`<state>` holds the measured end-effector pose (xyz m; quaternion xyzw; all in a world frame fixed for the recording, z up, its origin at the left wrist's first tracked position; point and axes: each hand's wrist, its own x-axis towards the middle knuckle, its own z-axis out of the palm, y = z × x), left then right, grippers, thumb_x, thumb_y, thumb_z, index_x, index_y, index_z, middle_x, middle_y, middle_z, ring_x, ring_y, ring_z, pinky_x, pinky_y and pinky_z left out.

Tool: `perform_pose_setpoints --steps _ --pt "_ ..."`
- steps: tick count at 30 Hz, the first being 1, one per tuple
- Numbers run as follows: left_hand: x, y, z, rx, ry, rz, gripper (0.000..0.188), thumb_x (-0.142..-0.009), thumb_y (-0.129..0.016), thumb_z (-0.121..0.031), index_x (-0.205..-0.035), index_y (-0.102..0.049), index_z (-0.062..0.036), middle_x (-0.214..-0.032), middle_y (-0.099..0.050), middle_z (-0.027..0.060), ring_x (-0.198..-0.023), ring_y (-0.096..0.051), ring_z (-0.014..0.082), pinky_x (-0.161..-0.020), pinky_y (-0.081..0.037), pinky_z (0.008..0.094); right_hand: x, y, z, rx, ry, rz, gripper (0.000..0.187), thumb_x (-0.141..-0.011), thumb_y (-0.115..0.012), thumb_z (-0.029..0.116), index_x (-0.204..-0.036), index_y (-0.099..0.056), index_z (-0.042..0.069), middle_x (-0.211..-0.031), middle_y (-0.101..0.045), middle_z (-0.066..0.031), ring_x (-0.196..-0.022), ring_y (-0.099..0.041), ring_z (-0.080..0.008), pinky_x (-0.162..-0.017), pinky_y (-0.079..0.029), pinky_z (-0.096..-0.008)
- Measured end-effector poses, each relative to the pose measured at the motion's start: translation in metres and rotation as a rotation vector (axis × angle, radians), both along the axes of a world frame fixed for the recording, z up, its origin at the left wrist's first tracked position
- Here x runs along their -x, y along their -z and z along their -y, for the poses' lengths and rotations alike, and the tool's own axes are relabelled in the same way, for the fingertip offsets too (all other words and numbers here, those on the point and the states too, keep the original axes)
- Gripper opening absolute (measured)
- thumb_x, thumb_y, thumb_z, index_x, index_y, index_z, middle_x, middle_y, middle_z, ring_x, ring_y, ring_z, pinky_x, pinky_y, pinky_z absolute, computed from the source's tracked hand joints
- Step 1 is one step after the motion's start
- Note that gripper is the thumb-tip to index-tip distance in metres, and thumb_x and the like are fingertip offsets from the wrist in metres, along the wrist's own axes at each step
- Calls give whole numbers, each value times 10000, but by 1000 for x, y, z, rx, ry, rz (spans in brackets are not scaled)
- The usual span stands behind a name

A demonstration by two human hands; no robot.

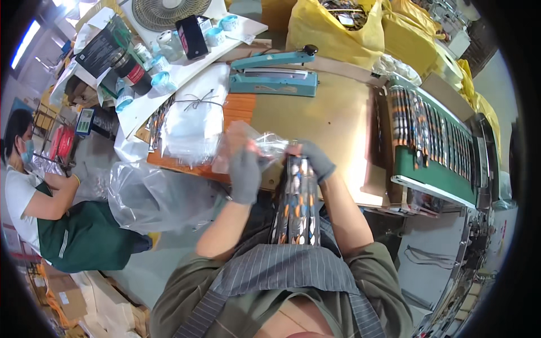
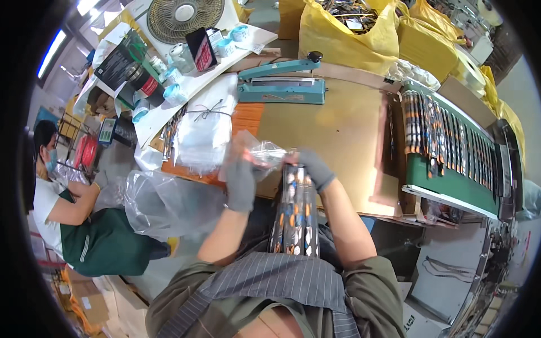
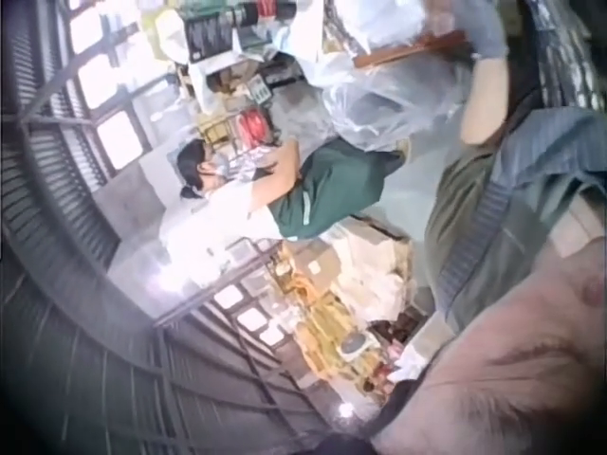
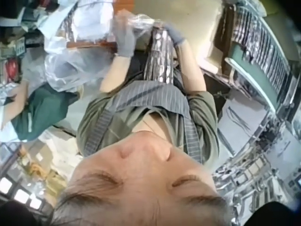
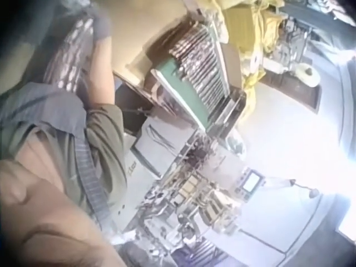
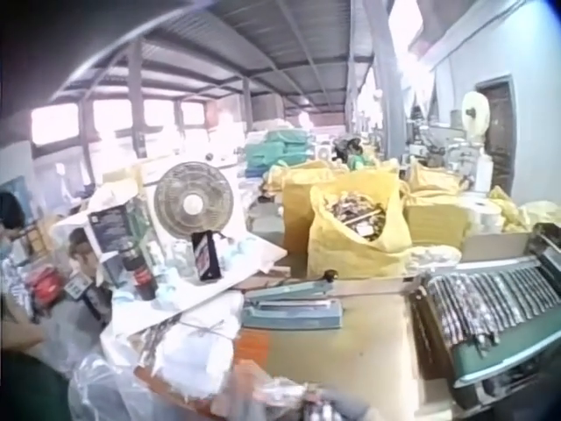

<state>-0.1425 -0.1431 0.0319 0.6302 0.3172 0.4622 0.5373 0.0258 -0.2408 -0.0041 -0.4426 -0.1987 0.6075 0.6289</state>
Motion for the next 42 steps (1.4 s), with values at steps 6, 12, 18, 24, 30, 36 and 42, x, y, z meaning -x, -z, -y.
perform_pose_setpoints --steps 6,12,18,24,30,36,42 --pt "-36 -16 -48 -61 51 -273 412 -937 -485 -323 -620 -450 -62 -589 -426 -20 -545 -416 86 -500 -319 260 10 -58 35 -242 -1 -71 603 -730 -601 172 -1278 -426 -7 -796 -610 -129 -768 -623 -234 -701 -523 -346" --pt "-24 -39 20 -879 621 -223 356 -854 -581 -298 -629 -469 -45 -586 -462 89 -519 -458 220 -487 -329 335 -1 -16 27 -192 109 5 357 -892 -553 261 -1171 -502 44 -1048 -597 -84 -889 -605 -169 -780 -508 -315" --pt "66 36 88 -509 525 -209 368 -815 -637 -280 -592 -440 -62 -557 -412 123 -490 -437 295 -467 -334 384 97 30 139 -108 -53 -348 709 -869 -499 551 -1349 -359 50 -1262 -519 -101 -1060 -560 -201 -927 -460 -353" --pt "28 -34 82 -354 553 -412 233 -759 -695 -194 -735 -520 -43 -573 -481 117 -527 -530 299 -500 -410 379 54 -34 106 427 337 1504 311 -785 -651 353 -754 -603 48 -586 -568 -120 -526 -567 -273 -503 -434 -374" --pt "-40 -106 -31 -639 230 -501 181 -841 -571 -250 -850 -619 -76 -629 -578 156 -617 -581 321 -566 -434 427 1 -144 52 -171 670 1904 79 -759 -598 130 -817 -555 98 -630 -586 -107 -576 -596 -297 -506 -463 -386" --pt "-65 -127 -52 -889 314 -421 190 -832 -518 -184 -861 -624 -28 -640 -617 135 -603 -617 252 -577 -463 357 -66 -180 45 37 591 1712 99 -761 -545 110 -821 -548 31 -661 -575 -119 -638 -584 -248 -595 -453 -352" --pt "-80 -134 -65 -576 590 -570 263 -852 -506 -149 -990 -621 43 -705 -624 112 -526 -600 154 -556 -482 286 -111 -165 28 137 280 1601 93 -775 -511 96 -804 -547 15 -643 -537 -29 -591 -511 -96 -556 -426 -248"
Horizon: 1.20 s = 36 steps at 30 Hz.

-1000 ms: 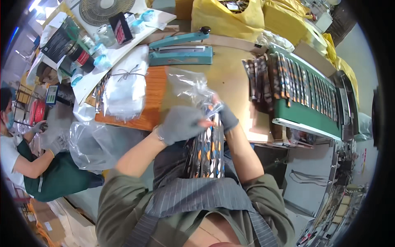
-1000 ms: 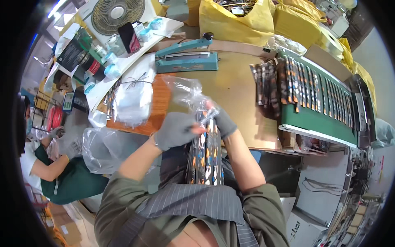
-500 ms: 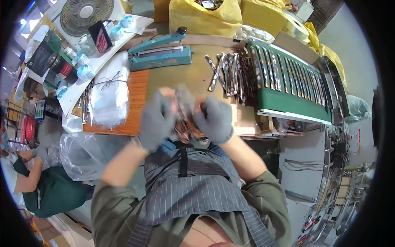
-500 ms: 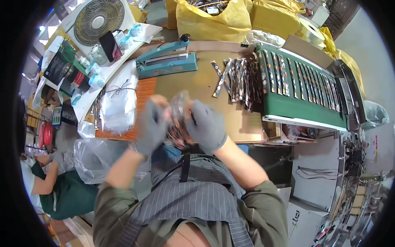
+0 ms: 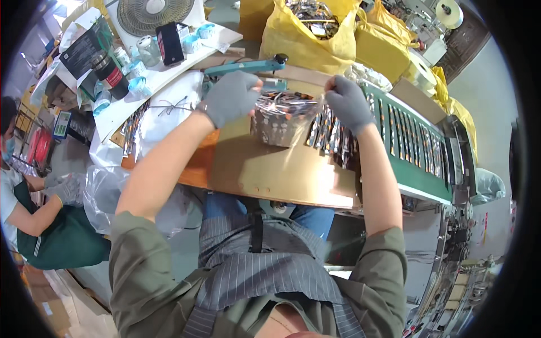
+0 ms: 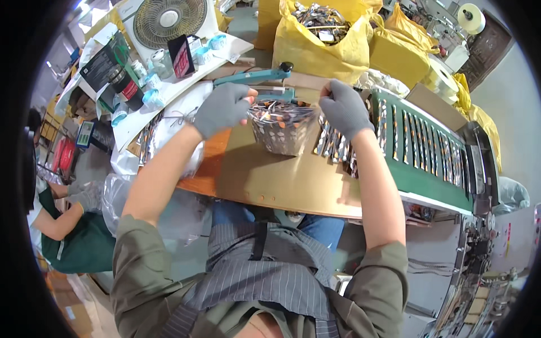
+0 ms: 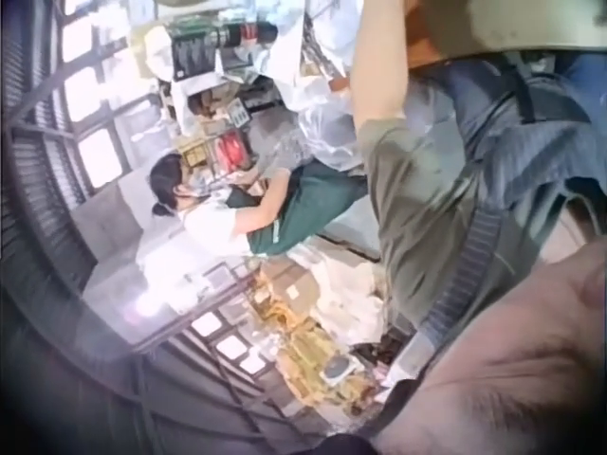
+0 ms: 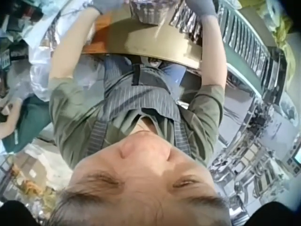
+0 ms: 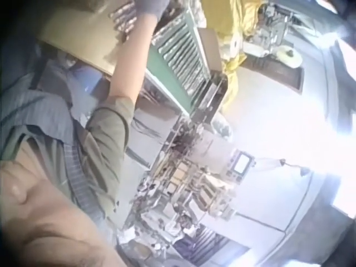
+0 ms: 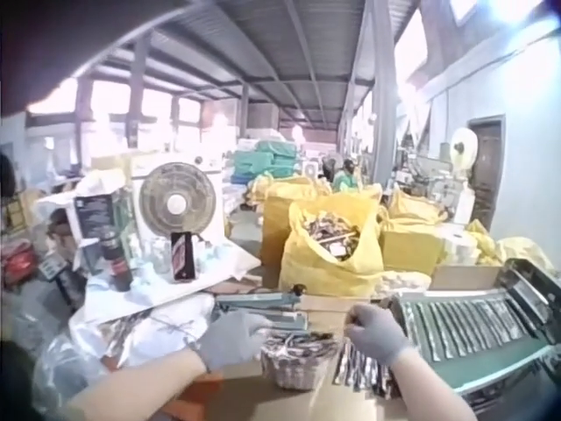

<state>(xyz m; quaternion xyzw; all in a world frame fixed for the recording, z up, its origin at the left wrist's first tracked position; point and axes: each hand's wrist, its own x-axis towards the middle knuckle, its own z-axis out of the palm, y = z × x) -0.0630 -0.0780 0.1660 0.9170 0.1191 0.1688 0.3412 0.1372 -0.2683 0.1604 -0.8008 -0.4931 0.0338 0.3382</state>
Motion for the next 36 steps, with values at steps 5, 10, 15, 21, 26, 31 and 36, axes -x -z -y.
perform_pose_setpoints --steps 5,10,15,21,26,31,36 --pt "6 6 -4 128 72 -16 280 -875 -497 -114 -1048 -596 83 -767 -623 73 -551 -602 126 -551 -481 265 5 1 4 184 -61 -511 74 -795 -543 56 -859 -555 22 -651 -539 -8 -547 -519 -89 -511 -427 -231" --pt "26 -23 20 415 14 124 255 -892 -507 -147 -997 -633 47 -710 -618 45 -541 -582 79 -434 -429 209 43 -59 13 -312 -155 135 559 -772 -693 312 -1162 -467 -18 -849 -630 -120 -764 -625 -225 -716 -489 -329" --pt "23 -40 35 545 -28 180 204 -848 -596 -149 -961 -626 17 -674 -620 35 -612 -590 83 -540 -471 221 62 12 -20 -115 -287 284 236 -881 -587 261 -840 -548 32 -629 -546 -164 -566 -585 -288 -535 -443 -378" --pt "23 45 -14 760 25 -82 461 -672 -783 -177 -1058 -617 11 -960 -655 78 -885 -597 143 -786 -467 282 50 30 -80 -134 -157 137 232 -915 -529 216 -751 -560 55 -608 -581 -148 -522 -548 -333 -479 -423 -367" --pt "-18 155 -40 1066 -154 45 349 -679 -789 -220 -938 -676 -15 -864 -671 56 -764 -613 127 -716 -481 270 -54 93 -158 -223 478 266 365 -896 -504 424 -944 -549 64 -770 -619 -183 -741 -601 -388 -633 -468 -452" --pt "-42 177 -97 1175 -276 -47 323 -701 -773 -196 -945 -682 -5 -870 -677 62 -811 -620 136 -750 -470 262 -38 39 -215 -118 232 232 350 -836 -594 377 -869 -564 30 -871 -608 -170 -793 -589 -380 -696 -463 -421" --pt "-56 191 -135 1188 -385 -33 333 -705 -769 -185 -970 -682 -2 -921 -672 57 -838 -610 136 -770 -458 265 -64 98 -222 9 385 327 226 -810 -581 287 -845 -567 64 -844 -616 -158 -751 -601 -353 -644 -471 -445"
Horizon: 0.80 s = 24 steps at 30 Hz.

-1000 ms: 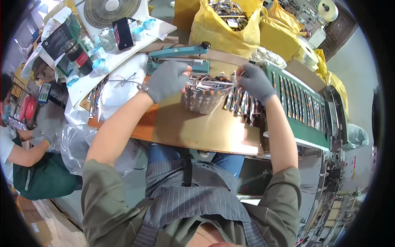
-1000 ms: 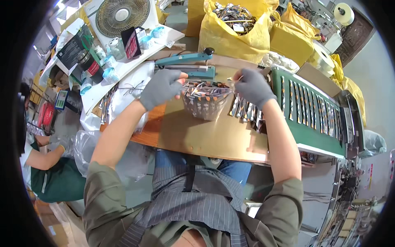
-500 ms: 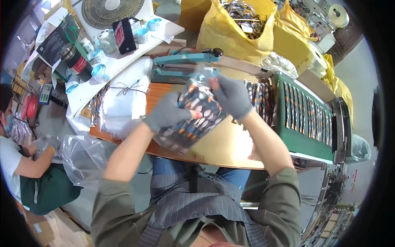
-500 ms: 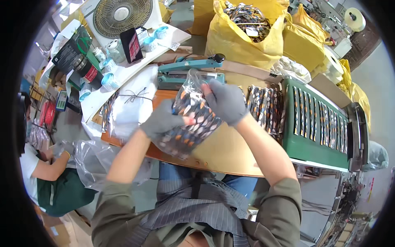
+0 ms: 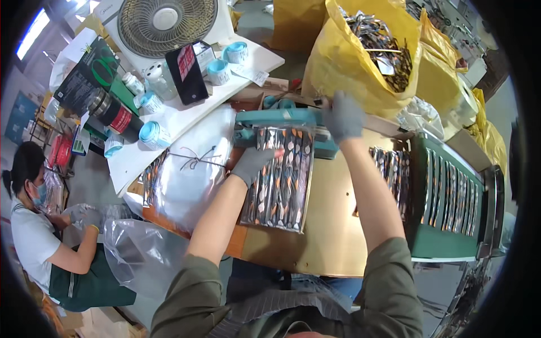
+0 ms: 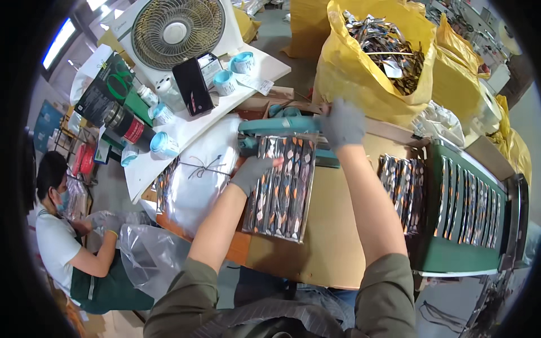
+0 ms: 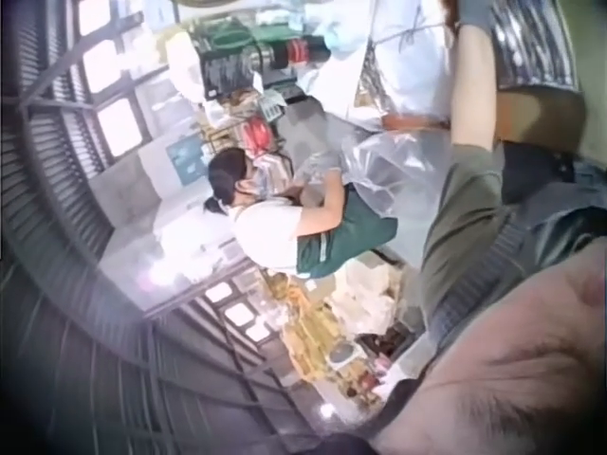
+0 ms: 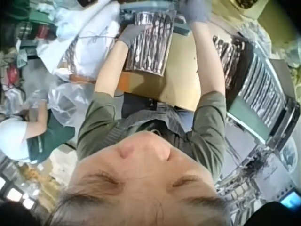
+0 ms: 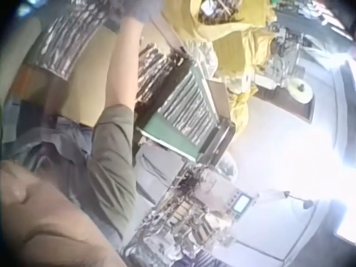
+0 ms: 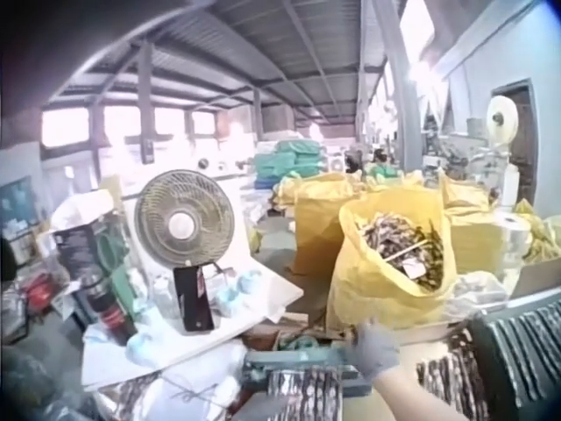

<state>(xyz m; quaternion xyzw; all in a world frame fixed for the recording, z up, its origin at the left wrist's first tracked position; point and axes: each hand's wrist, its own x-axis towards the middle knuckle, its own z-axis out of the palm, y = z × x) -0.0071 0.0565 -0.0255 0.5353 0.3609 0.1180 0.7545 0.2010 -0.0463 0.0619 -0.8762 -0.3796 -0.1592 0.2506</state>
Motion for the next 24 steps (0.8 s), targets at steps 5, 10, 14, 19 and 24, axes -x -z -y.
perform_pose_setpoints --steps 5,10,14,19,24 --pt "5 3 6 -77 -14 16 336 -718 -762 -184 -989 -672 -6 -926 -669 51 -818 -607 124 -746 -467 265 -6 42 5 49 15 -11 191 -827 -531 249 -793 -564 64 -795 -615 -158 -696 -605 -363 -605 -478 -460" --pt "7 1 10 -13 -54 28 336 -704 -767 -156 -982 -667 4 -904 -663 50 -815 -599 119 -765 -460 267 -5 45 3 18 24 12 186 -820 -533 243 -778 -562 64 -776 -614 -157 -647 -601 -368 -570 -479 -465" --pt "8 3 11 -67 -35 6 349 -703 -770 -162 -989 -665 10 -913 -666 55 -818 -606 130 -775 -463 276 -3 48 6 -39 15 3 180 -816 -535 234 -760 -556 63 -780 -614 -163 -651 -602 -375 -582 -484 -471" --pt "8 3 9 -124 3 2 397 -686 -781 -219 -981 -664 19 -919 -666 58 -835 -601 136 -779 -456 275 7 52 35 -248 -24 -242 376 -864 -542 352 -1107 -523 66 -868 -614 -192 -795 -623 -309 -687 -482 -411" --pt "48 -10 10 -276 84 -37 454 -697 -763 -291 -1030 -654 -1 -940 -663 76 -832 -600 155 -768 -454 287 145 106 179 -179 -339 -464 775 -884 -533 383 -1427 -151 -17 -1234 -462 -277 -1067 -511 -402 -913 -422 -426"
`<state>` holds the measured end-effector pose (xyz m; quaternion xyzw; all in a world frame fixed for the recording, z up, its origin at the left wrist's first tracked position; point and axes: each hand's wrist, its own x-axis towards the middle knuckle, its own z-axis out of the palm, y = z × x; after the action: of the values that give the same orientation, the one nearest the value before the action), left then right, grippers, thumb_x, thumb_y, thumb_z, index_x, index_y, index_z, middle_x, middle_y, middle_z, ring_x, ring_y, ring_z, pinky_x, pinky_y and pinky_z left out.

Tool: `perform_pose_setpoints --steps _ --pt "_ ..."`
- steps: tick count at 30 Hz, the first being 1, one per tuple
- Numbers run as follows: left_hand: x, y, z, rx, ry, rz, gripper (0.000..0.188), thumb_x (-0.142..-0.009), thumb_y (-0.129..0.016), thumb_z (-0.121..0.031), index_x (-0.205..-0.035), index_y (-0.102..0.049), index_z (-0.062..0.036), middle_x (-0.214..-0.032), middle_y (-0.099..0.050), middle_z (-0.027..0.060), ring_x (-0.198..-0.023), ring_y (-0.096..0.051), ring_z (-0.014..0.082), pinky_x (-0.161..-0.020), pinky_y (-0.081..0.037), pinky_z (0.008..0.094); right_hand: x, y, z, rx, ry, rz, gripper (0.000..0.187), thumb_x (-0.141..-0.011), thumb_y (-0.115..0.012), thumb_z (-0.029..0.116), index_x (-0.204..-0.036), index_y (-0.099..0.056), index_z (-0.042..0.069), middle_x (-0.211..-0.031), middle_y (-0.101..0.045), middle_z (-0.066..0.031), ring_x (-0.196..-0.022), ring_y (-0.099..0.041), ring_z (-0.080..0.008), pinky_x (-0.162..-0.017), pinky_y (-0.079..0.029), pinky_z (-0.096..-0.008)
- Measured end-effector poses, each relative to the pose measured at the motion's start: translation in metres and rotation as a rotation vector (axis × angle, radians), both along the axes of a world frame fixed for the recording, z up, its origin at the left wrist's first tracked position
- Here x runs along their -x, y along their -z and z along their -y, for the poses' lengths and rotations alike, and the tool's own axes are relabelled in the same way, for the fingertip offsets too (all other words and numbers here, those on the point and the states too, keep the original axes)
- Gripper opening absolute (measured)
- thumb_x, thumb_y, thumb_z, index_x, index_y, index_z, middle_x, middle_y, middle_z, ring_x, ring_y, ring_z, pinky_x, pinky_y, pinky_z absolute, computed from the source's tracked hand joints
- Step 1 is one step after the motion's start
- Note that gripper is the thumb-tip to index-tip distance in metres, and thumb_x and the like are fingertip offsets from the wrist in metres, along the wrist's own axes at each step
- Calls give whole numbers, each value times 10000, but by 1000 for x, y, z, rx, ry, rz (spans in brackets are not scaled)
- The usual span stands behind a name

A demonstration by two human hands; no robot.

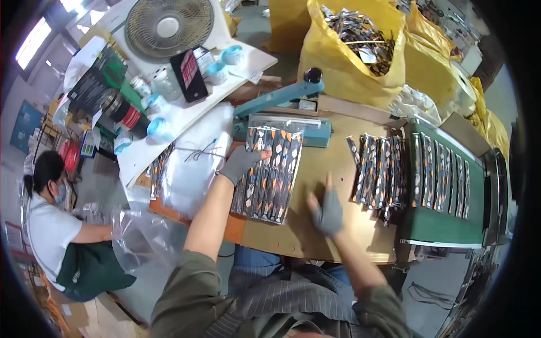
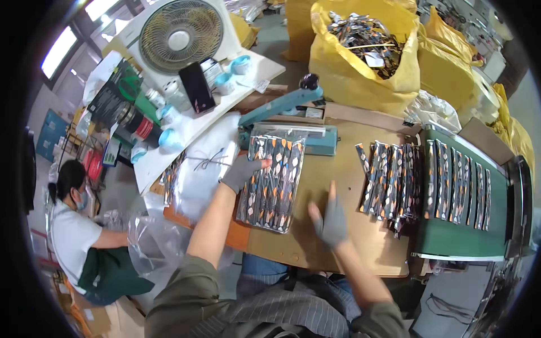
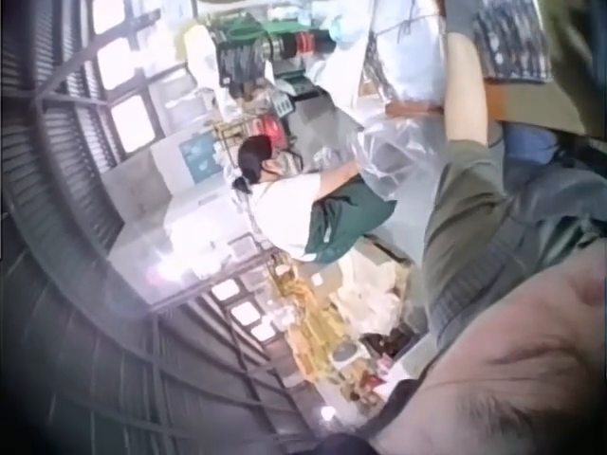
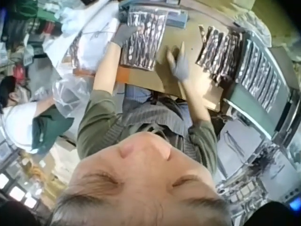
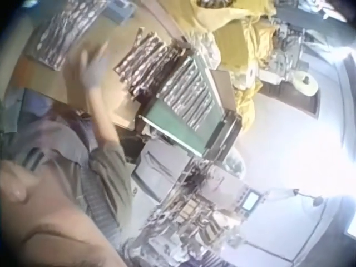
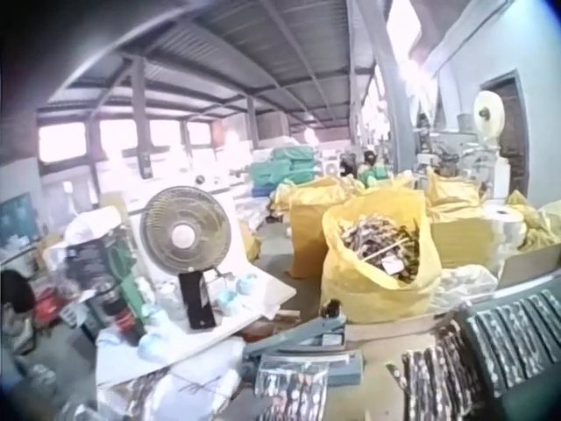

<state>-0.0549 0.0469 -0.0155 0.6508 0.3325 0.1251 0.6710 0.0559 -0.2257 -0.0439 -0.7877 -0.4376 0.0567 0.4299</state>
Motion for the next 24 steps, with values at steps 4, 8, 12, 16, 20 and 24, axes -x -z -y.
perform_pose_setpoints --steps 4,8,12,16,20,24 --pt "42 -10 0 -498 -44 -184 479 -741 -710 -407 -1003 -636 -13 -886 -664 116 -828 -622 231 -754 -466 319 52 7 94 313 -58 302 648 -842 -551 354 -1336 -359 -19 -1341 -396 -236 -1273 -349 -380 -1065 -240 -482" --pt "110 -26 -40 -1059 -79 -423 348 -720 -708 -329 -902 -612 -49 -835 -649 143 -775 -613 311 -715 -479 385 59 7 113 323 19 382 540 -839 -550 315 -1259 -452 -11 -1318 -436 -213 -1250 -383 -374 -1059 -250 -485" --pt "199 7 -87 -625 -43 -210 240 -752 -653 -292 -811 -631 -60 -803 -655 169 -778 -621 336 -708 -479 404 66 13 103 271 13 417 523 -833 -553 314 -1246 -474 3 -1318 -443 -210 -1246 -390 -371 -1056 -257 -482" --pt "173 -31 -66 -986 89 -501 249 -854 -535 -254 -786 -611 -27 -717 -648 90 -689 -611 186 -623 -452 335 66 18 109 259 19 438 523 -823 -567 320 -1238 -487 12 -1318 -443 -207 -1236 -398 -370 -1053 -264 -473" --pt "118 -90 37 -488 -136 237 318 -935 -435 -259 -755 -526 -13 -676 -532 12 -652 -493 106 -623 -405 275 63 10 118 189 72 211 523 -818 -583 316 -1221 -494 -6 -1259 -470 -210 -1159 -444 -370 -1028 -296 -464" --pt "84 -86 139 -280 -81 328 209 -929 -485 -176 -835 -559 -4 -698 -551 9 -666 -520 98 -604 -424 251 81 -40 64 -178 -159 -992 595 -896 -527 374 -1334 -378 -1 -1219 -507 -120 -1161 -469 -209 -982 -352 -317"
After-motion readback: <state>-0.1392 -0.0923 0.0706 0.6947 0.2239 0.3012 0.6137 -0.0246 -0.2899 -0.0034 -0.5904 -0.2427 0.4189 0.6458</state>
